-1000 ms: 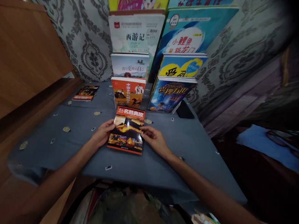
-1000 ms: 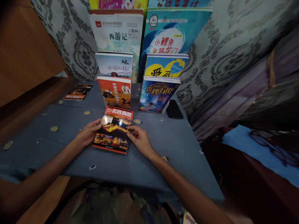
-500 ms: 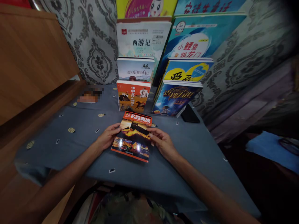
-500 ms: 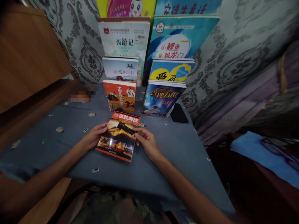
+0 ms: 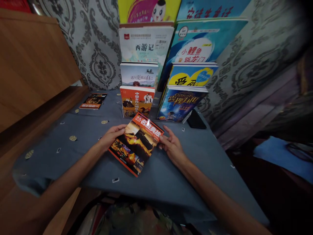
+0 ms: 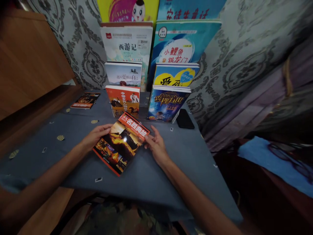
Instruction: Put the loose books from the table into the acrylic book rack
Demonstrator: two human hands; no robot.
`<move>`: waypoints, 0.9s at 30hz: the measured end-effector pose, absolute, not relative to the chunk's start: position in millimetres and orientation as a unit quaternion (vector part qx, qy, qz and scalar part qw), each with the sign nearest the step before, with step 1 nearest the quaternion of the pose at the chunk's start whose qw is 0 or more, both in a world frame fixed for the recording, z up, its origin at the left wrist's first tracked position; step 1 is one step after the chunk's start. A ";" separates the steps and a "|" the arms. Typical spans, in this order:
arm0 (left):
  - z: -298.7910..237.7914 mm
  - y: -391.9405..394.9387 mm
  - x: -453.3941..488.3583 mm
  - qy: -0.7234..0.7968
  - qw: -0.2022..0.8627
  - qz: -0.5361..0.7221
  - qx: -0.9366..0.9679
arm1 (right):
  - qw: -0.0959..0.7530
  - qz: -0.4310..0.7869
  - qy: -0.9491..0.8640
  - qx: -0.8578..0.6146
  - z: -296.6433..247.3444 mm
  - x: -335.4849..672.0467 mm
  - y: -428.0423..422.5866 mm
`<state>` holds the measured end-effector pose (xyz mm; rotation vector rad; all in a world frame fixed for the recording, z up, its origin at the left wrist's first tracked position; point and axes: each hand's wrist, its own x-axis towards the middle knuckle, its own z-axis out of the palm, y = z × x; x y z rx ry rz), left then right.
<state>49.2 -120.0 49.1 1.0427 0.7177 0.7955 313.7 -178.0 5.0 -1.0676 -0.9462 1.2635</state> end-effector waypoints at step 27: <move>30.2 -201.0 60.2 0.113 -0.162 0.116 0.973 | 0.293 0.339 -0.796 -0.407 50.9 298.7 -179.9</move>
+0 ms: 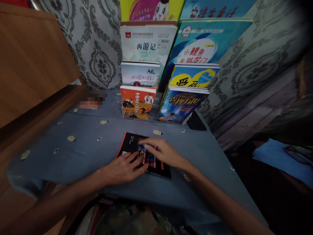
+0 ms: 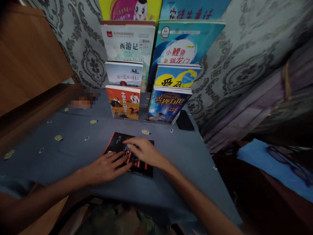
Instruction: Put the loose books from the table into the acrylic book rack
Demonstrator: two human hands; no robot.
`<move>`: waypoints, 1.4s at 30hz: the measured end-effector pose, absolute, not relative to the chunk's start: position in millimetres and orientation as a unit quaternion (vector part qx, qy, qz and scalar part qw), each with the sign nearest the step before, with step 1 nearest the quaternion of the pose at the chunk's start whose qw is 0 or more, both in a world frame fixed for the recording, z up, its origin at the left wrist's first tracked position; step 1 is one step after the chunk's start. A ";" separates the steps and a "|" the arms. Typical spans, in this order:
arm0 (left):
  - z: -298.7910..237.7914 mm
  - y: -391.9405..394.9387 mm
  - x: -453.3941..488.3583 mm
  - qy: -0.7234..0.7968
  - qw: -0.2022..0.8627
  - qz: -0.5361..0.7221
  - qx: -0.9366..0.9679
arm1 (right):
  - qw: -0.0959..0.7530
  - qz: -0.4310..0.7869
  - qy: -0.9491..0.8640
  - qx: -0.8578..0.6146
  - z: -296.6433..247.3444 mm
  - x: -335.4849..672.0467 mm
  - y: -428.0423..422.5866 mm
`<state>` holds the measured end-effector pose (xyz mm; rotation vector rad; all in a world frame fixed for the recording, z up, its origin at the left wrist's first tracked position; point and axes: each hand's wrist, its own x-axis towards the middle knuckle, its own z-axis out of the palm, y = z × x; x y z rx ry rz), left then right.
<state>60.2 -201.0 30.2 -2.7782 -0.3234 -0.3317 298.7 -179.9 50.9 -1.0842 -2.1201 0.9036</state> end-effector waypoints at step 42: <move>24.2 -143.4 57.5 -0.360 0.108 -0.044 -0.925 | 0.236 0.133 -0.816 -0.511 -12.9 341.8 -193.7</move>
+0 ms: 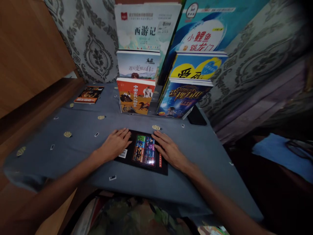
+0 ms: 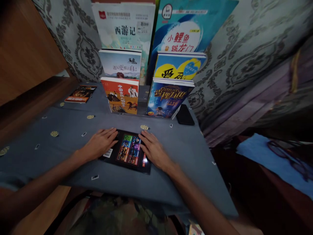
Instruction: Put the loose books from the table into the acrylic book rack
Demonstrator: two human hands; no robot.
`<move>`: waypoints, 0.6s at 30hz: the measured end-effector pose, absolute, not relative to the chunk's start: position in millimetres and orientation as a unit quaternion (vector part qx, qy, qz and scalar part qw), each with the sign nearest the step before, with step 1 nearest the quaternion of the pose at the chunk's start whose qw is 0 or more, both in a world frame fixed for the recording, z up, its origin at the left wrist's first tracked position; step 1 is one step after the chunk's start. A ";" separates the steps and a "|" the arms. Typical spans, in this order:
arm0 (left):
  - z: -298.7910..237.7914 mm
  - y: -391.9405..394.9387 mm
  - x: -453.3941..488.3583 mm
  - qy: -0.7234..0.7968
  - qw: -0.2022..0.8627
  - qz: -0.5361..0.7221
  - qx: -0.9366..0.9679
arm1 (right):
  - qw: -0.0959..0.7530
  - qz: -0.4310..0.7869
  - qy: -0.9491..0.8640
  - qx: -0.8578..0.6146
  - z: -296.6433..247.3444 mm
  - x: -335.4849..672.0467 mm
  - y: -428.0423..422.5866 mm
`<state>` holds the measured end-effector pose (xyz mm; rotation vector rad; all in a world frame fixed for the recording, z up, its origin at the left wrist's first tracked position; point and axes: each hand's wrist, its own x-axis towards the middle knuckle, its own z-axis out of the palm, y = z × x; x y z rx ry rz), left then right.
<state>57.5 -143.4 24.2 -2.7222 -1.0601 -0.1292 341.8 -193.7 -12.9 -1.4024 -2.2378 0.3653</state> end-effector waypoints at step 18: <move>31.5 -201.8 80.0 -0.130 0.207 -0.100 -0.965 | 0.303 0.138 -0.785 -0.522 2.6 343.2 -201.6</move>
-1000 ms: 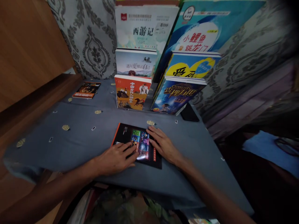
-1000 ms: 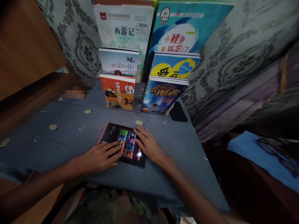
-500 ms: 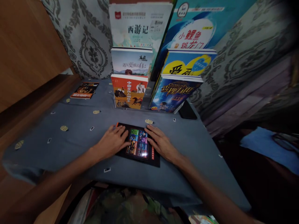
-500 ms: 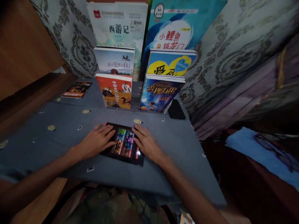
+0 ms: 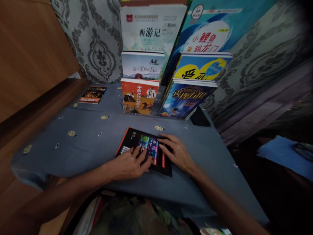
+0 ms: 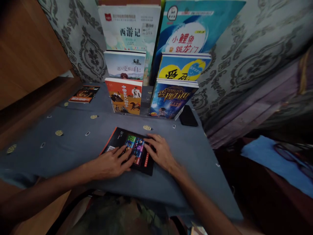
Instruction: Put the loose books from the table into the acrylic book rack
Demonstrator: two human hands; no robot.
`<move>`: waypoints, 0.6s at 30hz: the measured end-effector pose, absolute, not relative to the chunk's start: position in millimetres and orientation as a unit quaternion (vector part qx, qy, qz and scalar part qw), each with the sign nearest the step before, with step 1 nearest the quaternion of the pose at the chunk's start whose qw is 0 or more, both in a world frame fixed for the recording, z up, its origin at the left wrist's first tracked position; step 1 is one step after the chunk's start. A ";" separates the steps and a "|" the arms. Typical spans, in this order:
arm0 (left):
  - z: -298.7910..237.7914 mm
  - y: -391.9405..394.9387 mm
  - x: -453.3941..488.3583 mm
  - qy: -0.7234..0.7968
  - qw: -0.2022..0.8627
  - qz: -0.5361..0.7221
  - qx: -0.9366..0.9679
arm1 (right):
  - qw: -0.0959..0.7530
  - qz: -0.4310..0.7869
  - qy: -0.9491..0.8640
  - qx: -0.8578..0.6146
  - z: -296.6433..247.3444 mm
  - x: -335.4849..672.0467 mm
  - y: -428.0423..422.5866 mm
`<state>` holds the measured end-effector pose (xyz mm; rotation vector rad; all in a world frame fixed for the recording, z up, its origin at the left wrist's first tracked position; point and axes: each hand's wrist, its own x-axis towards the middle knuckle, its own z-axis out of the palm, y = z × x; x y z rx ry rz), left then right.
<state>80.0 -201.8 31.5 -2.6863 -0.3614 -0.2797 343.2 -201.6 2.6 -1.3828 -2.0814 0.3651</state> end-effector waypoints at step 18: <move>65.5 -143.8 52.3 -0.306 -0.034 -0.426 -0.851 | 0.505 0.530 -0.529 -0.429 11.1 321.2 -177.6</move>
